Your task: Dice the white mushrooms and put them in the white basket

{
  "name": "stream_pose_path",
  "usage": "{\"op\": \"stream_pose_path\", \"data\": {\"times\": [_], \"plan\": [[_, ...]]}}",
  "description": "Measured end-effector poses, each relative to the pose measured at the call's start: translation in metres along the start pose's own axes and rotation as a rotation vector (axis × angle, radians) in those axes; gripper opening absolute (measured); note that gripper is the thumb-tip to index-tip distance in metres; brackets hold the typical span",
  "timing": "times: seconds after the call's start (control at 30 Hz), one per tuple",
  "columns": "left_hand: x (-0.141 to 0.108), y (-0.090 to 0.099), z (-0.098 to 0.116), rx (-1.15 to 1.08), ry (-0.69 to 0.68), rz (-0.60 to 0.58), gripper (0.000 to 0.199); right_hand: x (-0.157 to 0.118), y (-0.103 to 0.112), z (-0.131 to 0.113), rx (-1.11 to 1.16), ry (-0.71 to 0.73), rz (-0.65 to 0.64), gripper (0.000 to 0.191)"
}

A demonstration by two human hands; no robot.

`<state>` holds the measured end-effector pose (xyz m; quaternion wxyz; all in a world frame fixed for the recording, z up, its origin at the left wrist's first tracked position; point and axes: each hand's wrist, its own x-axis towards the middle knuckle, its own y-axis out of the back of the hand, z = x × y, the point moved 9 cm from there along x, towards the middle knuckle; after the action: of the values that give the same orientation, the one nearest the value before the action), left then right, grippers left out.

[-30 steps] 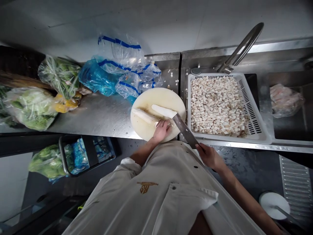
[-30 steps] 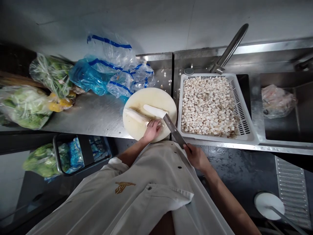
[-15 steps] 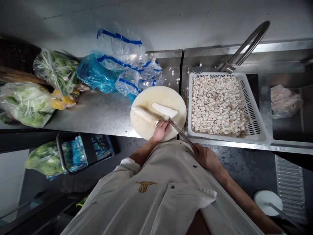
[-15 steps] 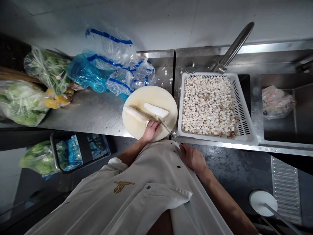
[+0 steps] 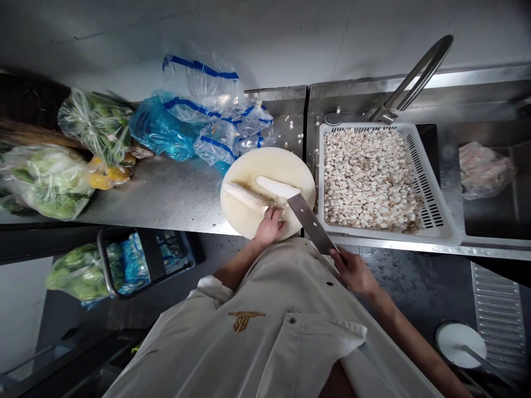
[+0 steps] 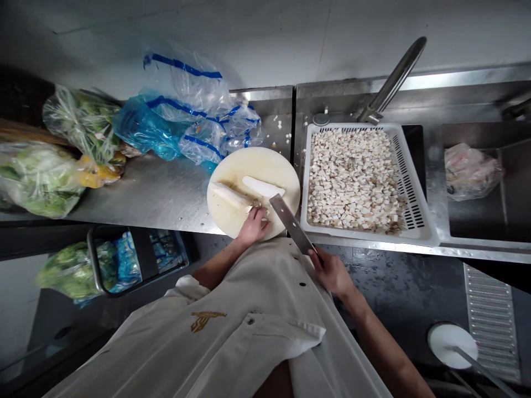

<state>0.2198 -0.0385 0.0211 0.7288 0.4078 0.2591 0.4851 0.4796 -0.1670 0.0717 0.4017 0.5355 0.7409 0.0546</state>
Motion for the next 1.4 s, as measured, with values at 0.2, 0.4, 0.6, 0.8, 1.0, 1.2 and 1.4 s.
{"op": "stream_pose_path", "data": {"times": [0.2,0.4,0.6,0.8,1.0,1.2,1.4], "plan": [[0.030,-0.019,0.017,-0.052,0.038,-0.007,0.061,0.001,-0.003,0.025,0.447,-0.118,-0.015,0.061],[0.054,-0.031,0.029,-0.135,-0.008,-0.101,0.014,-0.007,-0.005,0.028,0.713,-0.110,-0.073,0.063],[0.074,-0.016,0.048,-0.846,0.342,-0.044,0.019,-0.033,-0.011,0.050,1.069,-0.241,-0.194,0.065],[0.150,-0.060,0.152,-1.556,0.471,-0.374,0.053,-0.040,0.017,0.072,1.114,-0.277,-0.093,0.061],[0.183,-0.028,0.186,-0.989,-0.111,-0.413,0.039,-0.049,0.076,0.094,1.188,-0.165,0.327,0.048],[0.170,0.031,0.071,-0.030,-0.150,-0.213,0.059,-0.058,0.076,0.100,1.188,-0.188,0.389,0.047],[0.153,0.030,-0.033,0.209,0.054,-0.497,0.042,0.004,0.038,0.041,0.843,-0.134,0.128,0.055]]}}
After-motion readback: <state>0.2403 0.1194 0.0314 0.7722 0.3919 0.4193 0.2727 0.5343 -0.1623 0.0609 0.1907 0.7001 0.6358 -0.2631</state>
